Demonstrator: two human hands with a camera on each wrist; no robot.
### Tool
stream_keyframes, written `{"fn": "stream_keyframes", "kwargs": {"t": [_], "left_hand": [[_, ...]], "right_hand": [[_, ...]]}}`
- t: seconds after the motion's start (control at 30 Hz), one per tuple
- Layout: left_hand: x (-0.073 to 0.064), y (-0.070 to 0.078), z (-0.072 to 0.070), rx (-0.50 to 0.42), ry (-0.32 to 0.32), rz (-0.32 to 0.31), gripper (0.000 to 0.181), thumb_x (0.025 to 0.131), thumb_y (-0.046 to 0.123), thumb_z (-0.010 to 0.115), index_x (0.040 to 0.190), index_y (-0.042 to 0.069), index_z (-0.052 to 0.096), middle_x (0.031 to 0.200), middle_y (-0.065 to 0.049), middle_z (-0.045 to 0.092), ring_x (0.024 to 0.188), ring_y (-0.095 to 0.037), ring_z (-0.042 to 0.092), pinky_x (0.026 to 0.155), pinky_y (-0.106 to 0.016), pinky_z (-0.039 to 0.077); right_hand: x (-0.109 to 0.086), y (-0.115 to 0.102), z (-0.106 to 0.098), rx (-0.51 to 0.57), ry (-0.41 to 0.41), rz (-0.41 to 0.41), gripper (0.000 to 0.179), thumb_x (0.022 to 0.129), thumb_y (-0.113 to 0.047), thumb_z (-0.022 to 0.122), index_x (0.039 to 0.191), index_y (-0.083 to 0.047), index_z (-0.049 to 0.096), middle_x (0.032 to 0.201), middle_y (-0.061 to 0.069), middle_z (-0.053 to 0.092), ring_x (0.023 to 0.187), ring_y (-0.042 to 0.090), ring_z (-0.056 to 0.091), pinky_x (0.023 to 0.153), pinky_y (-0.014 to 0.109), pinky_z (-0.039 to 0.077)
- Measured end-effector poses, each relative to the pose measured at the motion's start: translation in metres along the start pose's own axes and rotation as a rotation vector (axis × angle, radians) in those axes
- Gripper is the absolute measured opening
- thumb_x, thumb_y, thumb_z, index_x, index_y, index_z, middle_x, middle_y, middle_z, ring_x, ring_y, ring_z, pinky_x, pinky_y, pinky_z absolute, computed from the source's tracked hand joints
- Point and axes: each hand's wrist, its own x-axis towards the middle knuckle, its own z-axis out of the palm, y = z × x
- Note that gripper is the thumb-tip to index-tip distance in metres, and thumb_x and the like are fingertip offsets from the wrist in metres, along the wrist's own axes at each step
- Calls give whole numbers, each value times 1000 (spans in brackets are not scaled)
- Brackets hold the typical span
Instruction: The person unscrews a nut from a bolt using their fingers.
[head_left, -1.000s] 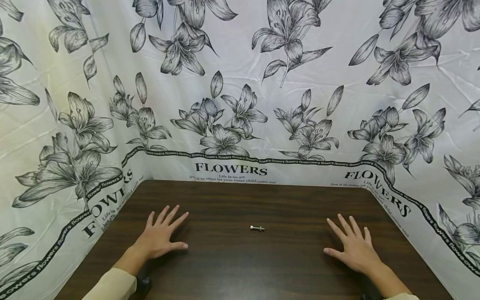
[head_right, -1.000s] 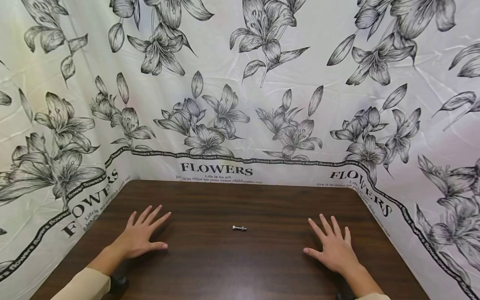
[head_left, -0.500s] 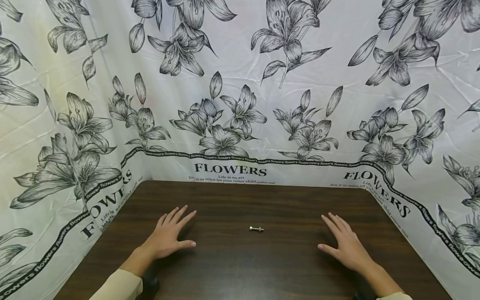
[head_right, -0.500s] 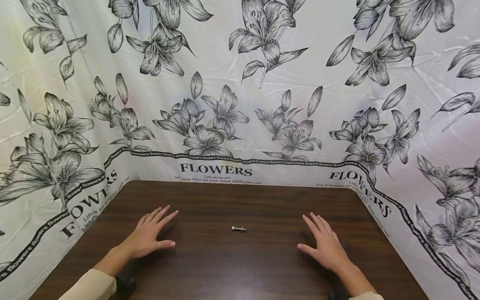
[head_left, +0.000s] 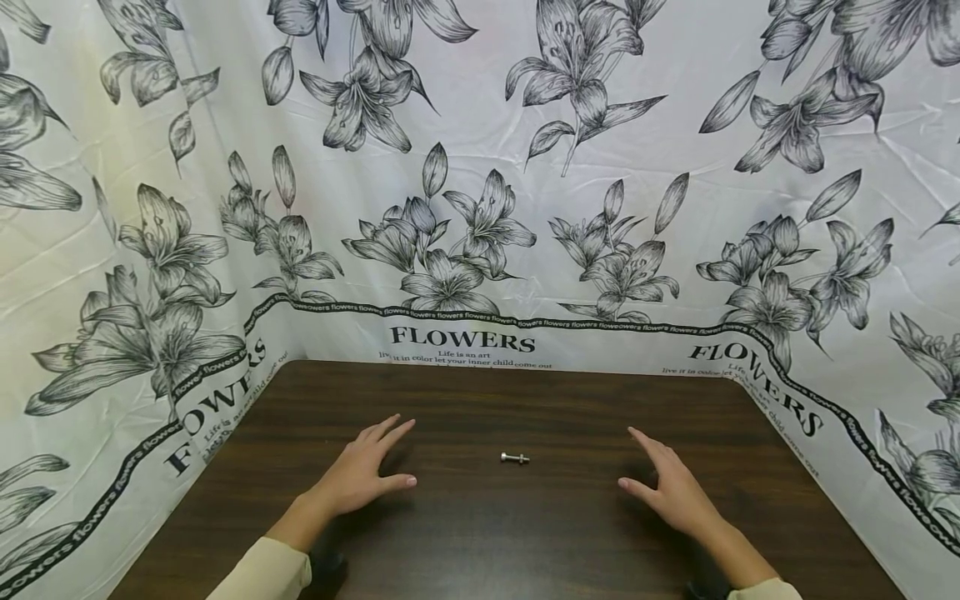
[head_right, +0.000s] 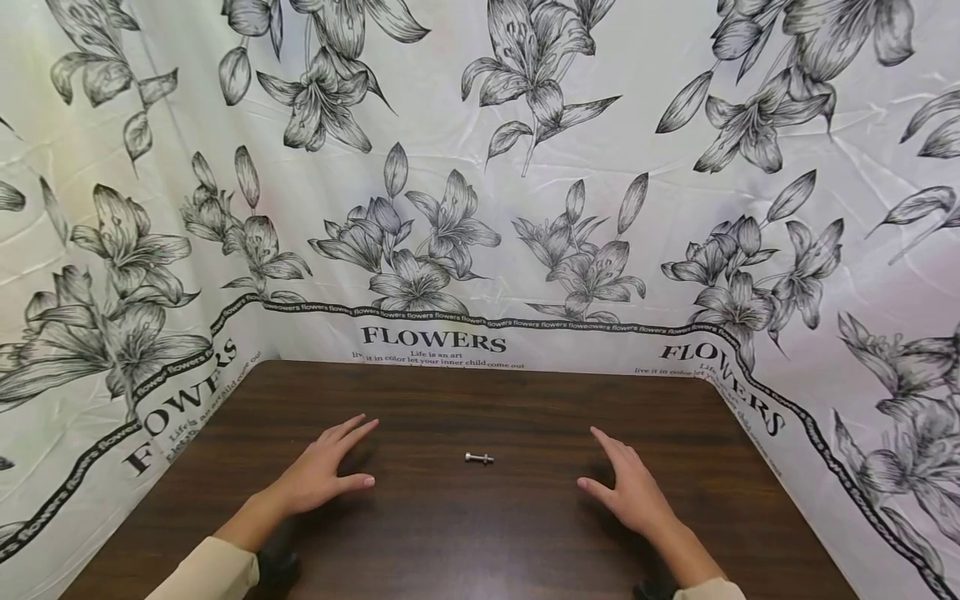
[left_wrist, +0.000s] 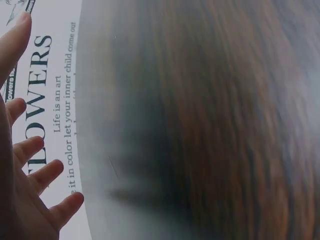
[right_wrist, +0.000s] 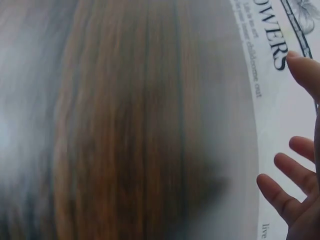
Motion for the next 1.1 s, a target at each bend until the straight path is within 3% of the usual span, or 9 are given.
{"fn": "stream_keyframes", "kwargs": {"t": [0.13,0.27,0.37,0.7,1.1], "left_hand": [[4,7,3,-49,-4,-22,78,84,55,69,150,33,36,152,-5,36,133,-37,39,96,-66,36],[9,15,6,-127,10,-25,73,84,47,73,147,29,42,144,2,43,117,-26,55,90,-54,45],[13,20,9,-173,26,-15,71,83,42,75,146,27,45,140,4,46,105,-22,60,84,-47,47],[25,32,25,-242,61,14,63,83,37,77,139,21,53,131,4,54,94,-18,59,75,-37,48],[42,47,43,-408,50,32,62,81,34,79,132,6,58,116,-9,63,89,-20,60,71,-33,50]], "right_hand": [[3,-4,5,44,22,-2,77,84,-30,78,147,-11,39,128,17,57,110,35,56,77,44,52],[6,-9,10,88,47,-12,73,84,-26,78,145,-11,41,121,15,60,101,29,59,67,32,51],[8,-13,14,122,62,-13,71,83,-24,79,144,-11,43,117,15,62,99,28,61,66,30,51],[16,-27,27,220,86,-39,64,84,-22,78,139,-8,48,113,16,65,91,25,64,64,28,52],[28,-43,46,320,65,8,58,83,-20,78,133,-4,53,105,12,67,84,14,65,66,27,53]]}}
